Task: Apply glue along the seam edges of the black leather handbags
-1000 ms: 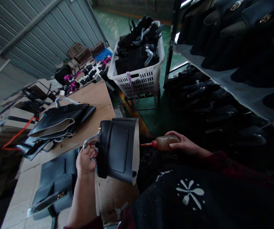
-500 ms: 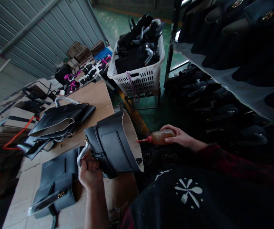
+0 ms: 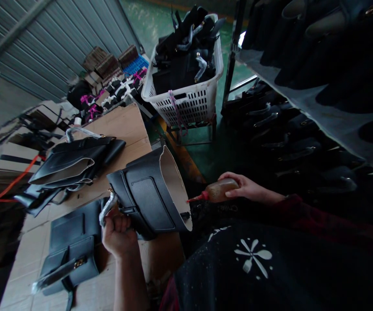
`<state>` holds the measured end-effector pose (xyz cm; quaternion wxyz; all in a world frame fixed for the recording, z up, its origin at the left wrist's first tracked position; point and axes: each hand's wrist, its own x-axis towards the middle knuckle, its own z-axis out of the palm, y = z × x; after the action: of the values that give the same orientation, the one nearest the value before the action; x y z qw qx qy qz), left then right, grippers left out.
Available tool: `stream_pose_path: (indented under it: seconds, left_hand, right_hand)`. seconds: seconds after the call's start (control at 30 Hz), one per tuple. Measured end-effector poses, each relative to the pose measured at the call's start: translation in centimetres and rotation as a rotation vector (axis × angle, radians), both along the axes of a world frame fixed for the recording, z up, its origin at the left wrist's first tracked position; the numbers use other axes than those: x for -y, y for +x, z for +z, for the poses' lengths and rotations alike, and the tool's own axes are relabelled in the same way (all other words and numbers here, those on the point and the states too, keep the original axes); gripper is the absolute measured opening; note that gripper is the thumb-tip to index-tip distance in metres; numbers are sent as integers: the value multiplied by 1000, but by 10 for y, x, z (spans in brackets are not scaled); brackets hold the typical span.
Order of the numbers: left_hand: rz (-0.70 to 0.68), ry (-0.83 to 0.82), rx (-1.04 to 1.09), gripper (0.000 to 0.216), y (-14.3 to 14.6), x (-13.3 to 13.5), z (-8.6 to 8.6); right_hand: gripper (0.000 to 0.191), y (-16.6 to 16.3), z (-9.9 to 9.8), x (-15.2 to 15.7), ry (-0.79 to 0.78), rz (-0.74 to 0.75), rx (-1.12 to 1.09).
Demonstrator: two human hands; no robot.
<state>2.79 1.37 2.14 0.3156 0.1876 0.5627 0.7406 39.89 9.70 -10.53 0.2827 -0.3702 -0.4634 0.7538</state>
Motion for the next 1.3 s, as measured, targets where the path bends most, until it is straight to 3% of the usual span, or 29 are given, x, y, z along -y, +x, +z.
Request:
stream_pose_path:
  seconds: [0.2,0.37,0.47,0.7,1.1,1.3]
  left_hand:
    - [-5,8,-30,22,1,-1,-1]
    - [-20,26,-31,20,0,-1,-3]
    - [-4,33,-26,21,0,-1,-4]
    - [-27,57,-29,21,1,-1,-3]
    - [-3,73,-7,25,-2,-1,-7]
    - [-6,77,-23,17,-1,-2,-7]
  right_hand:
    - [51,5,3,8,58,48,26]
    - [49,6,7,1,194,-76,127]
    - [51,5,13,-5,198,-137,156]
    - [53,-5,13,-15,227,-119,146]
    - [51,2,5,11,56,65,23]
    - [51,3,0,9,44,39,30]
